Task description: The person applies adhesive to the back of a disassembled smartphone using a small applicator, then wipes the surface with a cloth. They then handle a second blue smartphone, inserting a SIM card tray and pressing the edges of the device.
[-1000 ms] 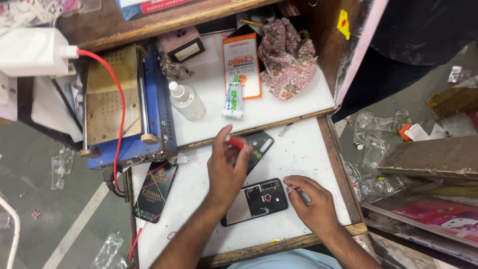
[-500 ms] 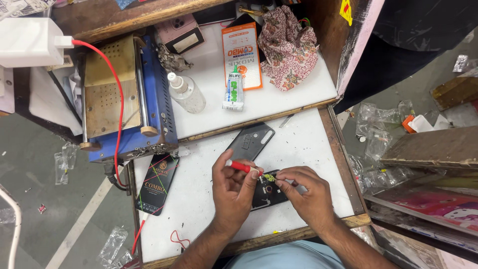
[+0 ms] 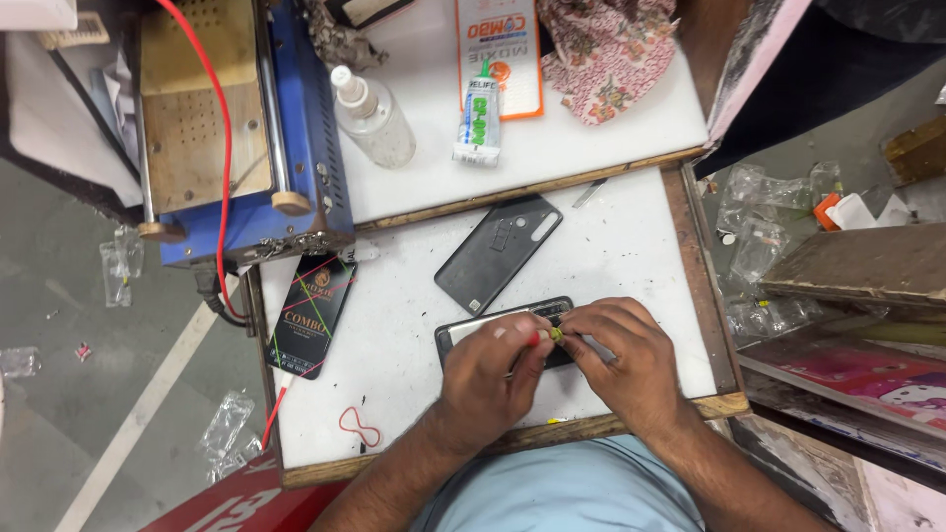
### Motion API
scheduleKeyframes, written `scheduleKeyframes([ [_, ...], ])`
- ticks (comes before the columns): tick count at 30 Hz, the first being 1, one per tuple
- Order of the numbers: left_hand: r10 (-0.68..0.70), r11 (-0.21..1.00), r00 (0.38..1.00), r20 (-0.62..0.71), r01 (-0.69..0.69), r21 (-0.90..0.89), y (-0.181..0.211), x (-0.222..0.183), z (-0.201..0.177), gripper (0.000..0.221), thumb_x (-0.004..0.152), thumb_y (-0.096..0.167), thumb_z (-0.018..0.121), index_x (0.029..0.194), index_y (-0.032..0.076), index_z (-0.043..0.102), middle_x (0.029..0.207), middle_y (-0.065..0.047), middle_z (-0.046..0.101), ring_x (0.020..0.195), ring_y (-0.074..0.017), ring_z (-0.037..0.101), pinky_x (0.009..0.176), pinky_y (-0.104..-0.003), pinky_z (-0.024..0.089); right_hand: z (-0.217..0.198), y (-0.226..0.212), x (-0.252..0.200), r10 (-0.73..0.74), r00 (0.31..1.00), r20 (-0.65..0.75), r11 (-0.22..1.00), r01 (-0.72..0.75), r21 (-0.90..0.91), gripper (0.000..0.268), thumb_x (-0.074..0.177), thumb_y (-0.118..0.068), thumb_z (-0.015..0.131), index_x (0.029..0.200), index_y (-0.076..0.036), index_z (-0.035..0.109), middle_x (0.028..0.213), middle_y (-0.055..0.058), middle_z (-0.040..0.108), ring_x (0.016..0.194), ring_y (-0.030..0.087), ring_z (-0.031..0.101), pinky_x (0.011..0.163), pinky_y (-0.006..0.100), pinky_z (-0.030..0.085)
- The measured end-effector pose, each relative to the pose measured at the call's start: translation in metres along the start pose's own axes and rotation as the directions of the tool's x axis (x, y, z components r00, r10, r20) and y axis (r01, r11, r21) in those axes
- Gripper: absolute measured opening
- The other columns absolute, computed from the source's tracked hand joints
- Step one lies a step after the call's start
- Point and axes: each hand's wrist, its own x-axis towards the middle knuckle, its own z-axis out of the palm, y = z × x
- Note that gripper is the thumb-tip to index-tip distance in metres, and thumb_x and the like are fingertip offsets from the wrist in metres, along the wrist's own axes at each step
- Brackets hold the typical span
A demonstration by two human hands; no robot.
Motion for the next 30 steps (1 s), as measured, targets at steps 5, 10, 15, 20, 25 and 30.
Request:
scheduleKeyframes([
  [5, 0.108, 0.991, 0.990, 0.094, -0.114, 0.066, 0.008, 0.001, -0.007, 0.063, 0.094, -0.011, 0.073, 0.144, 0.008, 0.040, 0.117, -0.017, 0.066, 0.099, -0.0296, 0.074, 0.081, -0.038, 0.065, -0.003, -0.006, 0.003, -0.029, 0.998, 0.061, 0.994, 0.035, -0.101, 0.021, 0.075, -0.003, 0.082, 0.093, -0.007, 0.073, 0.100, 0.004, 0.076, 0.101, 0.025, 0.070, 0.081, 0.036, 0.058],
  [10, 0.131, 0.988, 0.984, 0.124, -0.140, 0.068, 0.010, 0.003, -0.007, 0.065, 0.092, -0.014, 0.073, 0.144, 0.009, 0.041, 0.119, -0.016, 0.064, 0.103, -0.0308, 0.073, 0.083, -0.040, 0.065, -0.006, -0.011, 0.003, -0.055, 0.992, 0.110, 0.984, 0.073, -0.165, 0.027, 0.076, -0.002, 0.079, 0.101, -0.008, 0.070, 0.103, 0.004, 0.073, 0.102, 0.026, 0.069, 0.081, 0.036, 0.058],
  [15, 0.139, 0.986, 0.979, 0.147, -0.150, 0.068, 0.009, 0.000, -0.008, 0.066, 0.091, -0.014, 0.072, 0.144, 0.009, 0.041, 0.119, -0.017, 0.064, 0.105, -0.0324, 0.074, 0.084, -0.040, 0.066, -0.005, -0.015, 0.005, -0.043, 0.989, 0.143, 0.976, 0.072, -0.203, 0.027, 0.078, -0.004, 0.078, 0.102, -0.009, 0.069, 0.104, 0.003, 0.073, 0.102, 0.025, 0.068, 0.082, 0.036, 0.057],
  [20, 0.117, 0.990, 0.987, 0.113, -0.125, 0.067, 0.003, -0.009, -0.003, 0.069, 0.097, -0.013, 0.070, 0.151, 0.009, 0.033, 0.118, -0.018, 0.065, 0.104, -0.0294, 0.076, 0.084, -0.037, 0.068, -0.012, -0.015, 0.004, 0.007, 0.977, 0.211, 0.994, 0.017, -0.111, 0.037, 0.077, -0.006, 0.077, 0.113, -0.009, 0.071, 0.113, 0.003, 0.074, 0.106, 0.026, 0.067, 0.086, 0.036, 0.057],
  [25, 0.070, 0.990, 0.993, 0.093, -0.080, 0.116, -0.004, -0.023, -0.007, 0.073, 0.094, -0.008, 0.075, 0.152, 0.005, 0.031, 0.107, -0.017, 0.071, 0.095, -0.0284, 0.076, 0.074, -0.037, 0.064, -0.020, -0.005, -0.002, -0.031, 0.976, 0.215, 0.989, 0.060, -0.132, 0.040, 0.079, -0.018, 0.080, 0.118, -0.011, 0.071, 0.130, 0.008, 0.066, 0.133, 0.033, 0.051, 0.106, 0.044, 0.046],
  [30, 0.066, 0.991, 0.990, 0.127, -0.080, 0.107, -0.012, -0.035, -0.005, 0.072, 0.093, -0.007, 0.076, 0.151, 0.003, 0.033, 0.106, -0.017, 0.071, 0.092, -0.0274, 0.075, 0.072, -0.036, 0.063, -0.007, 0.004, -0.022, -0.023, 0.975, 0.220, 0.982, 0.062, -0.176, 0.029, 0.079, -0.020, 0.080, 0.107, -0.012, 0.077, 0.135, 0.005, 0.062, 0.143, 0.037, 0.040, 0.113, 0.051, 0.040],
])
